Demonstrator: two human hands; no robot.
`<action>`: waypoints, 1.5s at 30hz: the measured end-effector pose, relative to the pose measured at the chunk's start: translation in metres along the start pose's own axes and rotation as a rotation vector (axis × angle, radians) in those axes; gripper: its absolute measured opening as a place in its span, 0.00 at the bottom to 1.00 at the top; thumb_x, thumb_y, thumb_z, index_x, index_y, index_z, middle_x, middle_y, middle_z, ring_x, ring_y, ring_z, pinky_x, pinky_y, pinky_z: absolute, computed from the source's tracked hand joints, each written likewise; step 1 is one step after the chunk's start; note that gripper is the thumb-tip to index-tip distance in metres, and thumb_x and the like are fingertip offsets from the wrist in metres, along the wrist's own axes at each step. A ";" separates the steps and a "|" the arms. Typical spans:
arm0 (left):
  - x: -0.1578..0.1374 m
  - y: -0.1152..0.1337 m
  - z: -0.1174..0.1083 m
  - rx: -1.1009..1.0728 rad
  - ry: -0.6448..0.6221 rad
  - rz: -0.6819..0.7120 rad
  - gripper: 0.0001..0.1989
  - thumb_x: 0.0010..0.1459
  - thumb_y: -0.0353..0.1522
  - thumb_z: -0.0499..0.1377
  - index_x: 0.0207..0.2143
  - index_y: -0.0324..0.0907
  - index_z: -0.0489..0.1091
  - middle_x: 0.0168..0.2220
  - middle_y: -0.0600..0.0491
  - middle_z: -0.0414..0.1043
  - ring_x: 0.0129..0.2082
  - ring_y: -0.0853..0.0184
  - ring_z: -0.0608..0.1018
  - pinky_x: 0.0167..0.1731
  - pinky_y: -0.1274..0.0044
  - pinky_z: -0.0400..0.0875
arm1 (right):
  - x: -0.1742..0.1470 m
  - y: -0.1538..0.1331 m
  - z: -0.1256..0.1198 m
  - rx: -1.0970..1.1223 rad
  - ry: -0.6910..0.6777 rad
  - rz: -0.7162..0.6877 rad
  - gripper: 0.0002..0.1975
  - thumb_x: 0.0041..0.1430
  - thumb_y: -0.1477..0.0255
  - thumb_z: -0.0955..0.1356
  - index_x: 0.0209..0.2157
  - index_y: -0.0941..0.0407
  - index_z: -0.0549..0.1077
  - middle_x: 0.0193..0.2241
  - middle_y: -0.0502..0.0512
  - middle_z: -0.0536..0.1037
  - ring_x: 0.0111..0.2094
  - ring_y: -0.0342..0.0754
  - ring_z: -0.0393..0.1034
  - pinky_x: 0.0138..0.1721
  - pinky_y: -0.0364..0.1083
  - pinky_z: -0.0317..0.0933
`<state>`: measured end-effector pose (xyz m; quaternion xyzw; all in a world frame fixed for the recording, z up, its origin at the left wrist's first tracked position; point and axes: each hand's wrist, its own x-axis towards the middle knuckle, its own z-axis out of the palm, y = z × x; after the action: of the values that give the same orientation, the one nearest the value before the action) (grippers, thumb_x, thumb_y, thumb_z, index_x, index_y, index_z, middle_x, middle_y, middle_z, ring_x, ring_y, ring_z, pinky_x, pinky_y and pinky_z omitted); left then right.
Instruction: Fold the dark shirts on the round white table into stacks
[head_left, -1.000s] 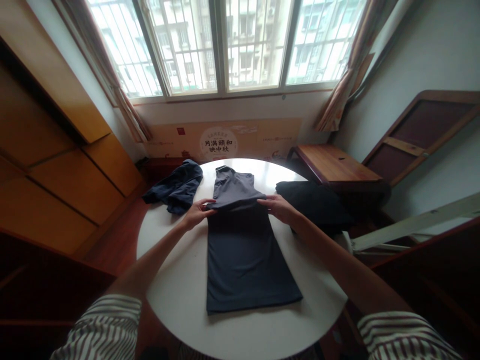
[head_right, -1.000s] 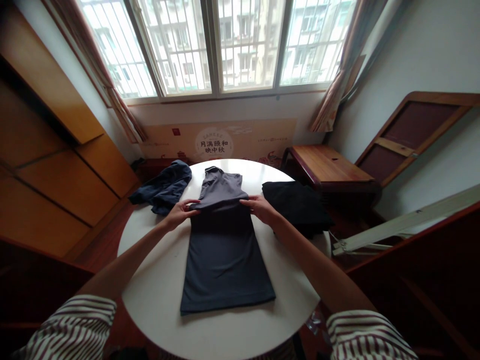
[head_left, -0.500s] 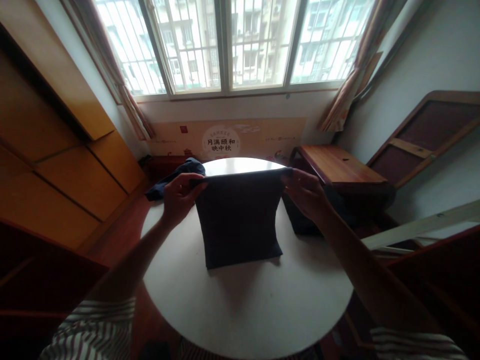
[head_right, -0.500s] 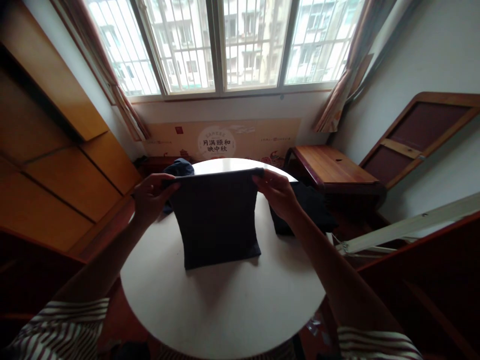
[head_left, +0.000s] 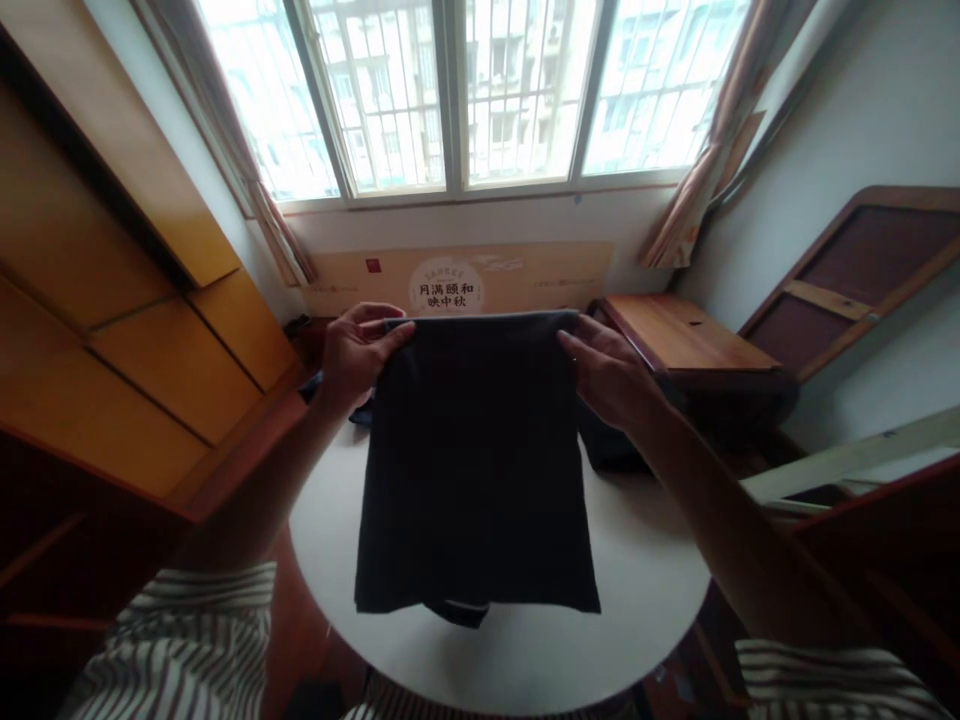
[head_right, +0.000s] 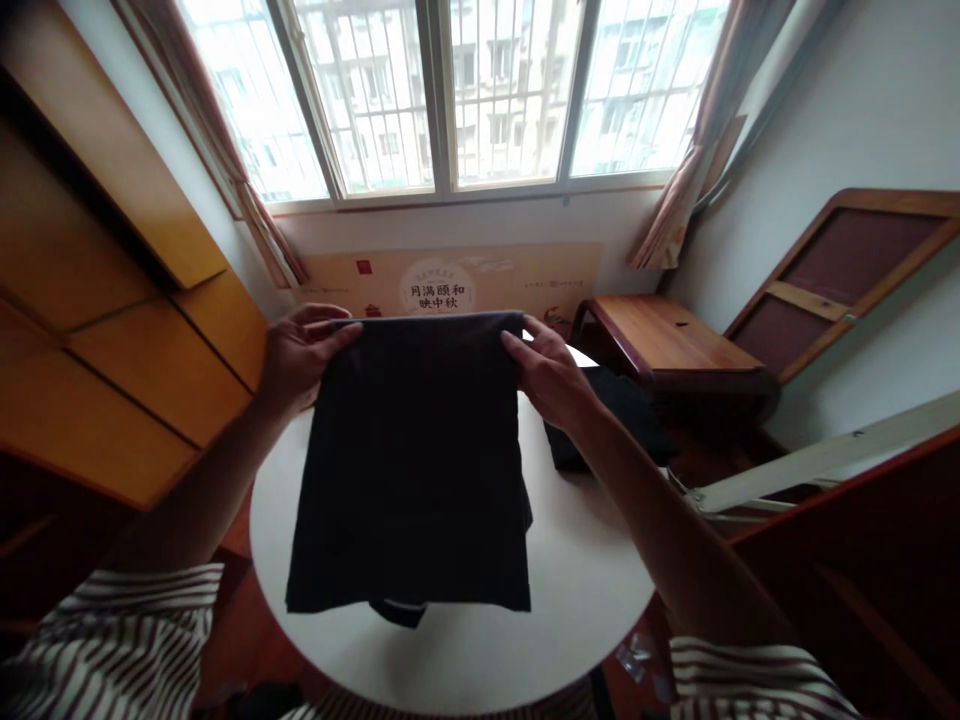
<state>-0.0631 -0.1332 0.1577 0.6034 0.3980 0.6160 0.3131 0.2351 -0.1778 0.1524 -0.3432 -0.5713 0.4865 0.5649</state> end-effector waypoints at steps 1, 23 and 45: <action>0.003 -0.022 0.004 0.013 -0.007 -0.113 0.17 0.50 0.34 0.71 0.41 0.40 0.72 0.31 0.55 0.77 0.25 0.72 0.78 0.24 0.81 0.72 | 0.009 0.018 0.000 -0.017 0.019 0.107 0.17 0.60 0.64 0.70 0.49 0.53 0.70 0.35 0.53 0.78 0.35 0.47 0.75 0.33 0.43 0.71; -0.199 -0.078 -0.032 0.820 -0.766 0.349 0.16 0.65 0.28 0.55 0.54 0.41 0.68 0.48 0.44 0.72 0.47 0.60 0.76 0.46 0.68 0.76 | -0.066 0.116 -0.025 -0.300 -0.216 0.623 0.59 0.48 0.69 0.76 0.69 0.50 0.33 0.20 0.38 0.68 0.18 0.44 0.68 0.18 0.41 0.67; -0.157 -0.044 0.011 0.745 -0.942 0.462 0.13 0.69 0.32 0.49 0.40 0.39 0.73 0.36 0.48 0.74 0.35 0.65 0.76 0.38 0.73 0.71 | -0.027 0.108 -0.010 -1.312 -0.196 0.036 0.20 0.67 0.68 0.61 0.54 0.62 0.71 0.47 0.67 0.77 0.48 0.58 0.72 0.50 0.51 0.63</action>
<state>-0.0449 -0.2468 0.0410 0.9478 0.2648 0.1573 0.0830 0.2311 -0.1702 0.0406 -0.5796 -0.7920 0.0763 0.1760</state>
